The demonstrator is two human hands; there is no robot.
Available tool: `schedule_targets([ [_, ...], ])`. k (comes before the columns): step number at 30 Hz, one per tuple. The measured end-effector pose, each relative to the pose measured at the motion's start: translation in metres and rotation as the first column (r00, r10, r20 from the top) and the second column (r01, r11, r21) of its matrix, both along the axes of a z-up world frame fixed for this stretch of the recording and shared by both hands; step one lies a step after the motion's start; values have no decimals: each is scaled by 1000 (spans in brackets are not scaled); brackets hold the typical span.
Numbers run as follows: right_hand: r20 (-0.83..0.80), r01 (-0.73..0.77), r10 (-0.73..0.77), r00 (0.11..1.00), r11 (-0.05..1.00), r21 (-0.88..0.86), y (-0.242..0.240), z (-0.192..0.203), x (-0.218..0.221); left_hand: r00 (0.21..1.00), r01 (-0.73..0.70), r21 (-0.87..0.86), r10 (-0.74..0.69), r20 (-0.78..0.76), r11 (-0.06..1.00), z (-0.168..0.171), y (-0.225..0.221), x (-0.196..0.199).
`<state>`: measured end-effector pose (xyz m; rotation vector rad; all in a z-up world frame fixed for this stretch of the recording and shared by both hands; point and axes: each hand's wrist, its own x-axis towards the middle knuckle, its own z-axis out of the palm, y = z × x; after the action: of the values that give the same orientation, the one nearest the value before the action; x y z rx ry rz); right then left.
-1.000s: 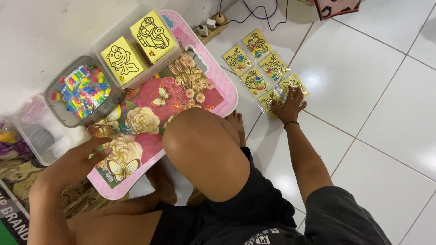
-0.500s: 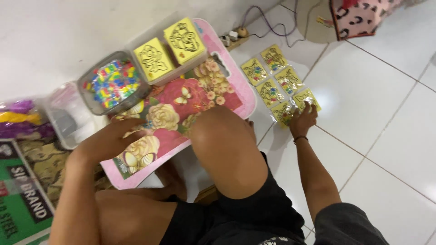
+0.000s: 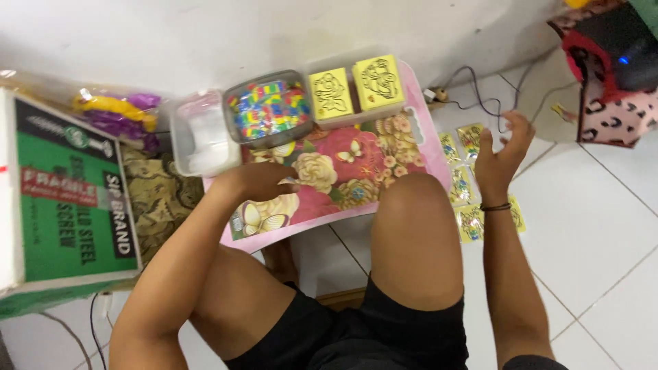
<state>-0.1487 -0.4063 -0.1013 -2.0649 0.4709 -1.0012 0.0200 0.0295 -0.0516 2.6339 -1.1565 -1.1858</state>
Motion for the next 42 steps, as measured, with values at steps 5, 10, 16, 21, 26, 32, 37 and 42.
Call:
schedule_targets([
  [5,-188,-444,420,888,890,-106,44,88,56,999,28,39,-30,45,999,3,6,-5],
  [10,-574,-804,593,565,553,-219,130,167,103,995,11,51,-16,95,999,-15,17,-6],
  [16,-849,-935,394,353,117,-334,220,137,176,980,-25,41,16,200,999,-29,28,-9],
  [21,-704,-769,530,472,-144,-623,304,69,216,928,-90,52,65,368,995,-73,22,-7],
  [26,-535,-572,578,616,-140,-809,378,18,251,855,-5,-54,33,517,999,-41,28,-52],
  [32,-724,-842,482,493,53,-537,411,-33,266,838,-159,-128,202,507,979,-93,-13,-67],
  [37,-695,-879,553,459,169,-446,415,-26,257,888,-202,-77,215,405,976,-88,-20,-60],
  [42,-651,-897,618,440,268,-352,407,-19,264,892,-170,-93,193,409,981,-78,-22,-60],
])
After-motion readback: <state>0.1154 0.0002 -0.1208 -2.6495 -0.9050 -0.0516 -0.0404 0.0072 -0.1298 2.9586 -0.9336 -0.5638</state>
